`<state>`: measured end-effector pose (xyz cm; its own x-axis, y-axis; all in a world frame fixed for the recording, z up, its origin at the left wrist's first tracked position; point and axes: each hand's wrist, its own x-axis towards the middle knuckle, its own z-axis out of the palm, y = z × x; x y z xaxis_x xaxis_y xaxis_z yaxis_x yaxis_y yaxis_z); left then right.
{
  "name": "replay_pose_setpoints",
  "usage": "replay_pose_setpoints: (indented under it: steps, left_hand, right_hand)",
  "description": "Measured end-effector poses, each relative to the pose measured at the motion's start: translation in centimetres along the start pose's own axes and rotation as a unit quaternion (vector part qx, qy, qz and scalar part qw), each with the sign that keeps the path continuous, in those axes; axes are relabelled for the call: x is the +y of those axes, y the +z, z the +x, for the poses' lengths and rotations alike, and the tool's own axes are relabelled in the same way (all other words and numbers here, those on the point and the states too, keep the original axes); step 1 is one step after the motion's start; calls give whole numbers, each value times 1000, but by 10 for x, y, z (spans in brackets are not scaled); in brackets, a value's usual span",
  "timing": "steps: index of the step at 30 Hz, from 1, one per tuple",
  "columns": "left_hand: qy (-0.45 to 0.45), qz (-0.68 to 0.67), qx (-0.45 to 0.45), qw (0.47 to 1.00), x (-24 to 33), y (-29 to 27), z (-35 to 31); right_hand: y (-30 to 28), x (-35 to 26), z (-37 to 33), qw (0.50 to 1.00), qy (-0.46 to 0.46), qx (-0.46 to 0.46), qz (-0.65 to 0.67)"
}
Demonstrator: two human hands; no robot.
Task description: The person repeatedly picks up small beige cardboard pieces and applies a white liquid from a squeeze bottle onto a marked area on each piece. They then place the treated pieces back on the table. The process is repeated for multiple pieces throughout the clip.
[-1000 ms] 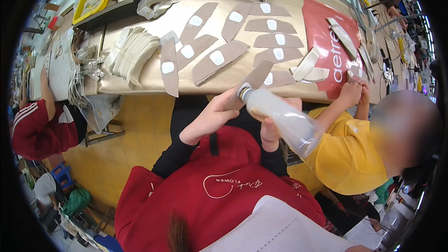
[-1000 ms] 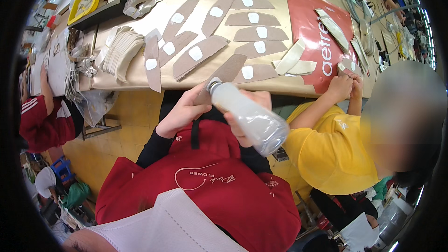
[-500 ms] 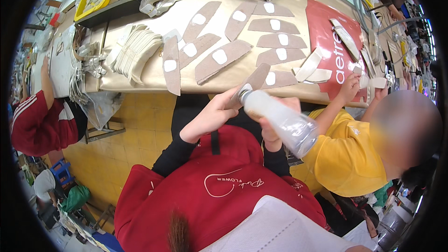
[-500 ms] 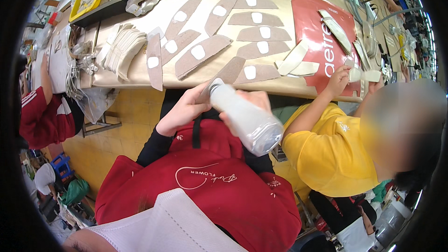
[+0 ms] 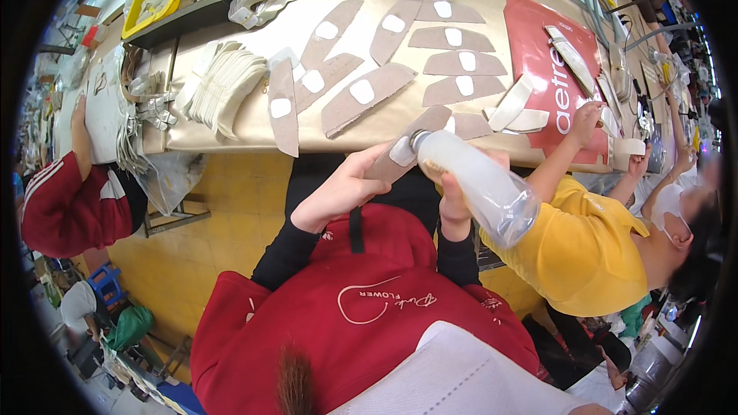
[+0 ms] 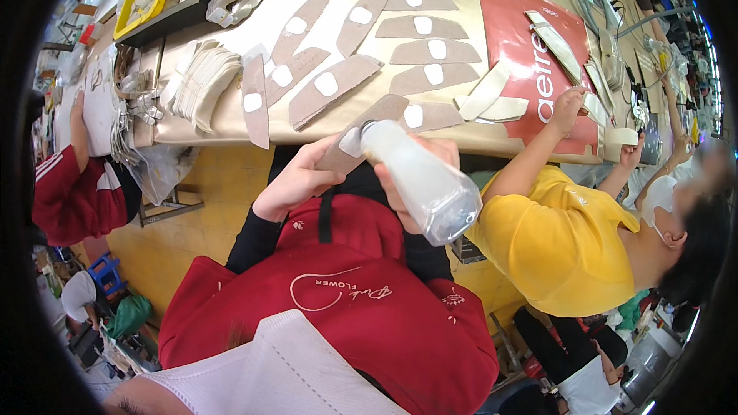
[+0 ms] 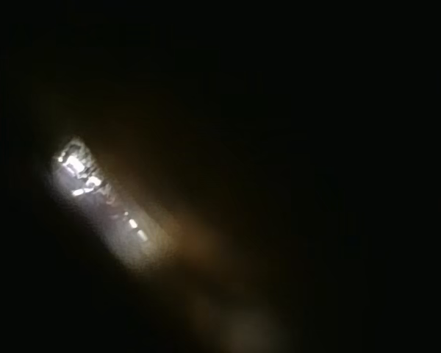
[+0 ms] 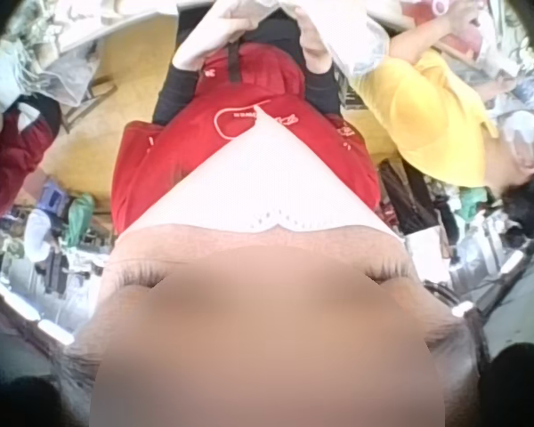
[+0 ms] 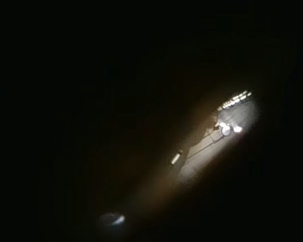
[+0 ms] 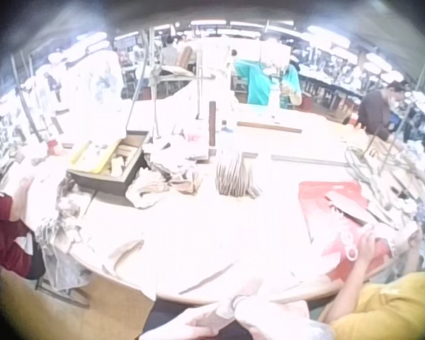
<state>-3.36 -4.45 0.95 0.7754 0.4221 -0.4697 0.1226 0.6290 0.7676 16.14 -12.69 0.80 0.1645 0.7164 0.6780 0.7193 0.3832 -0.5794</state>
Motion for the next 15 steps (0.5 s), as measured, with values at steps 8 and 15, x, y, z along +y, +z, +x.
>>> replay_pose_setpoints:
  steps: [8,15]
  left_hand:
    - [82,-312,37,946,6,-26,1]
    - [232,-180,137,946,63,-103,19]
  right_hand:
    - [8,19,-15,802,238,468,285]
    - [-17,27,-31,763,336,474,285]
